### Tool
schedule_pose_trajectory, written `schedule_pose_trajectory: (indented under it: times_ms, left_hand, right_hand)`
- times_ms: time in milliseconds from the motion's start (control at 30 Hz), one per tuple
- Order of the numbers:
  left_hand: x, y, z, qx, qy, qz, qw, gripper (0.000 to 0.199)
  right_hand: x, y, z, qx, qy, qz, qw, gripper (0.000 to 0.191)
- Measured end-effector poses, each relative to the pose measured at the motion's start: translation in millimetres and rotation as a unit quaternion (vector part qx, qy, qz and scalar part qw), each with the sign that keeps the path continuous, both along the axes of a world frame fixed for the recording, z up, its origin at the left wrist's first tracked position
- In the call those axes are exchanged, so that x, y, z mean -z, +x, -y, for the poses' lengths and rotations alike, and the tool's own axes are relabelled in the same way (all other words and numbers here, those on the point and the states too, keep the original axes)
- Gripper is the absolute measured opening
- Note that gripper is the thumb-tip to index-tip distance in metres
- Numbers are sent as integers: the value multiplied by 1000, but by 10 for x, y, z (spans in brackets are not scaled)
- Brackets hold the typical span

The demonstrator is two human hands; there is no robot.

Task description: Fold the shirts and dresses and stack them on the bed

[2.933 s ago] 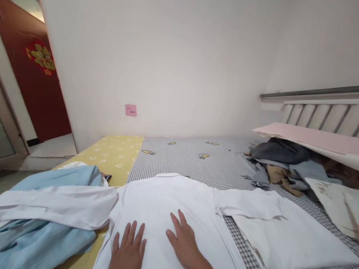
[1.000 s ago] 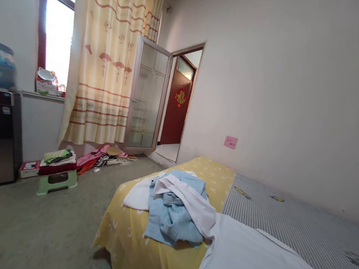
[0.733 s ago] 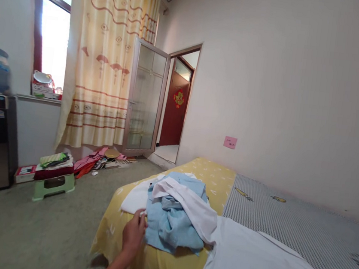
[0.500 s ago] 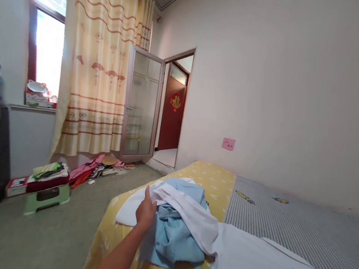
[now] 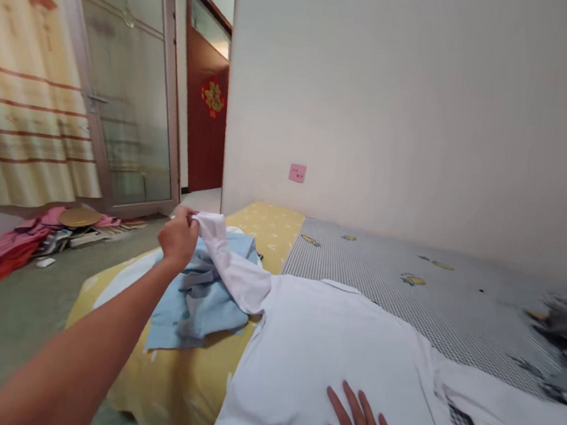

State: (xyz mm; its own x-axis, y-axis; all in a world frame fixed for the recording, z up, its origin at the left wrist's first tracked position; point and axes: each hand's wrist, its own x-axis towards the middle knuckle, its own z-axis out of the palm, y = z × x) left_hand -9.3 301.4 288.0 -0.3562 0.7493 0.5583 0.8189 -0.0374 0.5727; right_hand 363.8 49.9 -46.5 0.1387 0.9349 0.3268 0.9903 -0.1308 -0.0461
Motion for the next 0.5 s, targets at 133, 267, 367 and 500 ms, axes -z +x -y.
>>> schedule_pose_trajectory:
  times_ms: [133,267,367,500]
  left_hand:
    - [-308,889,234,97,71,-21,993,25]
    - [36,1903,851,336,47,-130,932,31]
    - [786,2361,1445,521,47,-281,804,54]
    - [2063,2303,2007,634,168,-308,689,35]
  right_hand:
    - [-136,-70,9,1,6,-9,1000,51]
    - [-146,-96,9,-4,28,-18,999,51]
    - [-121,-97,-6,-7,29,-23,999,48]
    - [-147,-121,-2,-4,7,-46,999,48]
